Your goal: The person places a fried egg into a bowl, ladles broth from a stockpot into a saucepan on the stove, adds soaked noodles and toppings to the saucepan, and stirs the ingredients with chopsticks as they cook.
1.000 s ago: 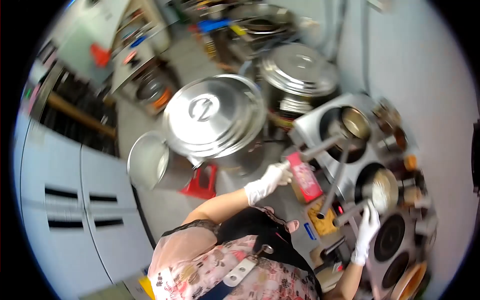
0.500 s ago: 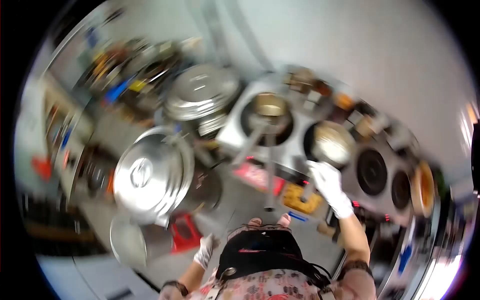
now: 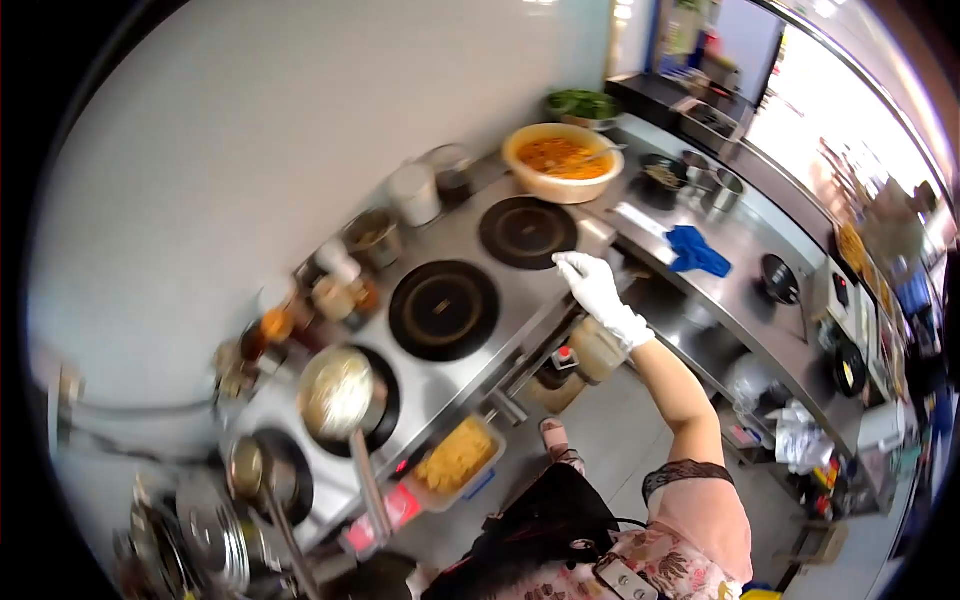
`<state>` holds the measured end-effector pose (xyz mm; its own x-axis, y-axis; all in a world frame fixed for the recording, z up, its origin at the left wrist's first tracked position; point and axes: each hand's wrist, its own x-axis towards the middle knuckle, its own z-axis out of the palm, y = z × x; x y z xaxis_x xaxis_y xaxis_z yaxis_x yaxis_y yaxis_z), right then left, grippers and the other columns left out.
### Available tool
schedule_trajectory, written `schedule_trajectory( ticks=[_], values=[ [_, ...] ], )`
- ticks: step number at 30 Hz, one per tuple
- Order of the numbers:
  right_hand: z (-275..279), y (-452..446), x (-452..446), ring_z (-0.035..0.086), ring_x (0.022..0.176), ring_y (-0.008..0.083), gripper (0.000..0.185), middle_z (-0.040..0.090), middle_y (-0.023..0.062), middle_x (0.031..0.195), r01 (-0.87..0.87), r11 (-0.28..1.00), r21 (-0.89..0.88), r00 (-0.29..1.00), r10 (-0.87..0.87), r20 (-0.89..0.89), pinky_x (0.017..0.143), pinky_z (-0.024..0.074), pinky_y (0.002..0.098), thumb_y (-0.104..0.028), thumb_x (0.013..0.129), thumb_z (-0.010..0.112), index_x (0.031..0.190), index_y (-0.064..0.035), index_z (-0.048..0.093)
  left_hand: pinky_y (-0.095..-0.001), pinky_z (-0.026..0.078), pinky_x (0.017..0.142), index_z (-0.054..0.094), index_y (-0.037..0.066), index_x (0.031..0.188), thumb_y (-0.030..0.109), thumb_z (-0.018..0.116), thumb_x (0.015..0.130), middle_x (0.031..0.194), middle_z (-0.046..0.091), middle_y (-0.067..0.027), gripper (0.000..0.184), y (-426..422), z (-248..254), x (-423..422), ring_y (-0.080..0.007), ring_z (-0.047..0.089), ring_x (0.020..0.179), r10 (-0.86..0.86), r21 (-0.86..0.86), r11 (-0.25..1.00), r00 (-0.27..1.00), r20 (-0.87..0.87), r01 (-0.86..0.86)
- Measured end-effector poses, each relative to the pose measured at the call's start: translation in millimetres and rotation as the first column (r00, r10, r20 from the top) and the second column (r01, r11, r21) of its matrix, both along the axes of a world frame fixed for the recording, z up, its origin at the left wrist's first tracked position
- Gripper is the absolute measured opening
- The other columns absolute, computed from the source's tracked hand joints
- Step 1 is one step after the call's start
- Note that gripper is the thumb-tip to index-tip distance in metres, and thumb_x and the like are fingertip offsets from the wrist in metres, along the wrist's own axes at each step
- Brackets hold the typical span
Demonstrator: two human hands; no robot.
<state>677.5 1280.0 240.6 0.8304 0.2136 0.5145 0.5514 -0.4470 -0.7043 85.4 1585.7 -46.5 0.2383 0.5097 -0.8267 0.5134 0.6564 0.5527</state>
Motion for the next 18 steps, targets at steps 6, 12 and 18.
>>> schedule_trajectory(
  ticks=[6, 12, 18],
  values=[
    [-40.3, -137.3, 131.2, 0.065, 0.077, 0.0350, 0.024, 0.065, 0.0208, 0.083, 0.299, 0.947, 0.120, 0.943, -0.274, -0.189, 0.072, 0.0502, 0.0387, -0.019, 0.085, 0.057, 0.091, 0.0023, 0.065, -0.0390, 0.053, 0.062, 0.058, -0.002, 0.102, 0.031, 0.055, 0.091, 0.087, 0.065, -0.0169, 0.034, -38.3, -12.6, 252.5, -0.0297, 0.065, 0.074, -0.458, -0.079, 0.888, 0.885, -0.087, 0.452],
    [-48.2, -242.7, 140.6, 0.060, 0.063, 0.0130, 0.020, 0.065, 0.0072, 0.069, 0.438, 0.895, 0.085, 0.823, -0.360, -0.440, 0.061, 0.0479, 0.0274, -0.014, 0.087, 0.055, 0.086, 0.0030, 0.066, -0.0379, 0.053, 0.062, 0.058, -0.002, 0.101, 0.030, 0.055, 0.091, 0.087, 0.065, -0.0165, 0.034, -72.5, -1.5, 400.4, -0.0285, 0.064, 0.073, -0.699, -0.014, 0.715, 0.715, -0.030, 0.699],
    [-95.8, -323.8, 87.5, 0.065, 0.065, 0.0206, 0.023, 0.067, 0.0111, 0.070, 0.634, 0.772, 0.045, 0.658, -0.508, -0.555, 0.065, 0.0503, 0.0328, -0.021, 0.086, 0.056, 0.084, -0.0014, 0.068, -0.0367, 0.052, 0.061, 0.058, -0.002, 0.101, 0.029, 0.055, 0.091, 0.086, 0.065, -0.0162, 0.033, -89.8, 20.1, 445.8, -0.0272, 0.064, 0.071, -0.814, 0.042, 0.580, 0.577, 0.074, 0.813]
  ],
)
